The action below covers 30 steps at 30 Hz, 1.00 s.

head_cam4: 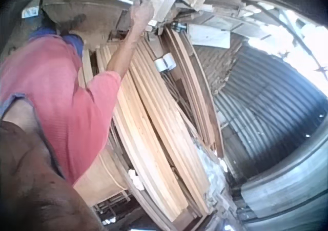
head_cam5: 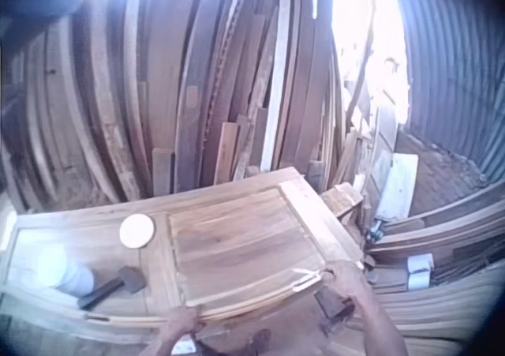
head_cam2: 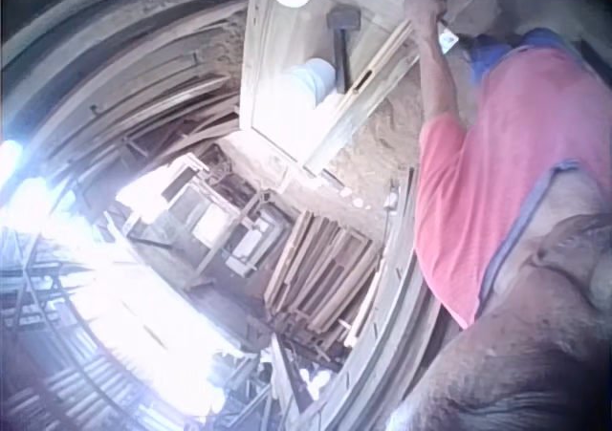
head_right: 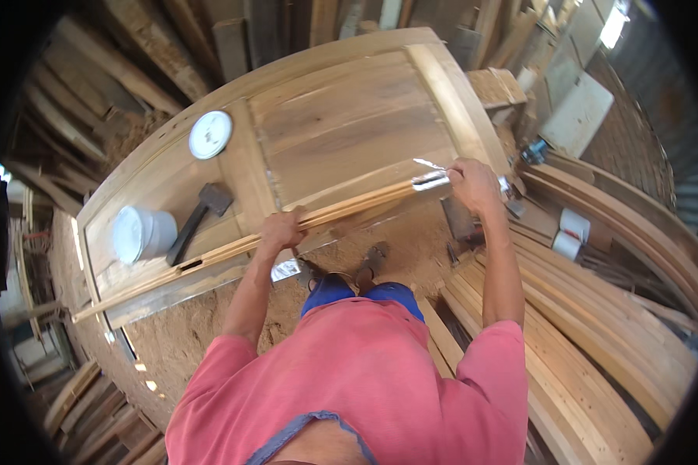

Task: The person applies white glue to the joints and edges of a wooden door frame using a putty knife and their fingers.

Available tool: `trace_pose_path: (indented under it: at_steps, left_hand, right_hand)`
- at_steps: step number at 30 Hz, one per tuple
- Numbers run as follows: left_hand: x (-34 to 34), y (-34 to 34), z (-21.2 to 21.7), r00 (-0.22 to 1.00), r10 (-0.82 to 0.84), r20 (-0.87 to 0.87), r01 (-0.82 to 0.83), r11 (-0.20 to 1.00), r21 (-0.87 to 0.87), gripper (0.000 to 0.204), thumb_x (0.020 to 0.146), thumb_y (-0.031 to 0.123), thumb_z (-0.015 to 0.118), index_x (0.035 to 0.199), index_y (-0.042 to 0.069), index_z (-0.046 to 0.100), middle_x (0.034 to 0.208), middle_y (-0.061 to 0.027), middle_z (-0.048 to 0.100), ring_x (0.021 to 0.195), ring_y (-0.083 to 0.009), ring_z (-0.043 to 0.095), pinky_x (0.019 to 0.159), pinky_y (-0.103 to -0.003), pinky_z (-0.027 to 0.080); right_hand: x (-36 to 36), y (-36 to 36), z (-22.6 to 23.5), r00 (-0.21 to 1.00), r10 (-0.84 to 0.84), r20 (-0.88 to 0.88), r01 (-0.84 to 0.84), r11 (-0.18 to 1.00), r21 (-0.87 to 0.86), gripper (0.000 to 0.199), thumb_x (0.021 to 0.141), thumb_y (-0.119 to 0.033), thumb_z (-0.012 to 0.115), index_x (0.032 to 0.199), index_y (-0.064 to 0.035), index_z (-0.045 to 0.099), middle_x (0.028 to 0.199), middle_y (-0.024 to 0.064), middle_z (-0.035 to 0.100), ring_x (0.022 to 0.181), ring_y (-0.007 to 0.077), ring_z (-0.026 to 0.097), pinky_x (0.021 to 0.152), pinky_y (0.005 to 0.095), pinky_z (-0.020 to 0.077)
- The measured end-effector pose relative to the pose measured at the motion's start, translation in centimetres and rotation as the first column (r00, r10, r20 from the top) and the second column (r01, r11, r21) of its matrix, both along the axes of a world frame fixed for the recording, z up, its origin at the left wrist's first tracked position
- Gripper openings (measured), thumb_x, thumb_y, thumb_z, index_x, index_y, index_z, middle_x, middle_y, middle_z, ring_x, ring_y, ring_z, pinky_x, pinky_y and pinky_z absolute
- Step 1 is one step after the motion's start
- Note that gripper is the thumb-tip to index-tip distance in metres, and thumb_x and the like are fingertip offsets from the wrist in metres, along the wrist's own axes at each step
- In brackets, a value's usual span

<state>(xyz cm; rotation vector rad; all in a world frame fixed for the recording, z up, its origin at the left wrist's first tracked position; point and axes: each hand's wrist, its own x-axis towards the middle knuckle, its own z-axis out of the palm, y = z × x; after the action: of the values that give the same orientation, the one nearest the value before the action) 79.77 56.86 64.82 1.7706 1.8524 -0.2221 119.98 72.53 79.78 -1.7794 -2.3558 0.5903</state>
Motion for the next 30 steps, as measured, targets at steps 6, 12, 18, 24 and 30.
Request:
trace_pose_path:
  at_steps: [6, 12, 18, 24, 30]
  left_hand:
    - [-3.4, -1.9, 2.8, 0.994, -0.017, 0.112, -0.005, 0.981, 0.195, 0.091, 0.075, 0.042, 0.083, 0.15, 0.015, 0.04, 0.098, -0.018, 0.073, 0.101, -0.0409, 0.068, 0.09, -0.05, 0.051]
    - [-15.9, -12.2, 5.6, 0.986, 0.167, 0.026, -0.169, 0.981, 0.098, 0.105, 0.069, 0.047, 0.087, 0.154, 0.014, 0.035, 0.118, -0.0195, 0.067, 0.119, -0.0391, 0.057, 0.103, -0.048, 0.042]
    - [-21.5, -18.1, 4.8, 0.944, 0.323, -0.073, -0.305, 0.933, 0.192, 0.107, 0.064, 0.042, 0.09, 0.152, 0.011, 0.037, 0.13, -0.0212, 0.06, 0.126, -0.0389, 0.049, 0.107, -0.05, 0.034]
    - [-26.4, -22.9, 0.4, 0.83, 0.552, -0.076, -0.444, 0.738, 0.507, 0.076, 0.073, 0.025, 0.083, 0.139, 0.011, 0.049, 0.128, -0.017, 0.055, 0.127, -0.0367, 0.046, 0.116, -0.052, 0.024]
    - [-27.8, -24.1, -1.0, 0.839, 0.542, 0.052, -0.449, 0.634, 0.63, 0.051, 0.065, 0.015, 0.082, 0.111, 0.014, 0.059, 0.107, -0.0071, 0.054, 0.117, -0.0296, 0.047, 0.108, -0.049, 0.028]
  right_hand:
    - [-16.6, -3.0, 4.7, 0.913, 0.146, -0.38, -0.123, 0.989, 0.083, 0.027, 0.102, -0.021, 0.05, 0.102, -0.0017, 0.068, 0.079, 0.0141, 0.071, 0.078, 0.029, 0.071, 0.074, 0.0426, 0.0525]
    - [-41.1, -8.5, 9.1, 0.703, 0.567, -0.428, -0.597, 0.798, 0.076, 0.025, 0.099, -0.02, 0.054, 0.115, -0.0078, 0.069, 0.095, 0.0179, 0.073, 0.085, 0.0327, 0.073, 0.078, 0.0431, 0.0545]
    - [-63.0, -15.9, 7.4, 0.547, 0.837, -0.019, -0.832, 0.546, 0.094, 0.027, 0.089, -0.009, 0.054, 0.106, -0.0114, 0.075, 0.101, 0.0211, 0.073, 0.095, 0.0381, 0.07, 0.084, 0.0478, 0.0551]
    - [-76.6, -19.5, -1.0, 0.559, 0.823, 0.1, -0.829, 0.556, 0.053, 0.026, 0.085, -0.009, 0.057, 0.104, -0.0067, 0.075, 0.102, 0.0207, 0.074, 0.101, 0.0363, 0.072, 0.087, 0.0445, 0.0571]
    - [-82.6, -21.9, -6.0, 0.594, 0.797, 0.112, -0.793, 0.603, -0.084, 0.026, 0.083, -0.014, 0.062, 0.102, -0.0034, 0.077, 0.107, 0.0238, 0.073, 0.105, 0.0382, 0.071, 0.09, 0.0438, 0.0569]
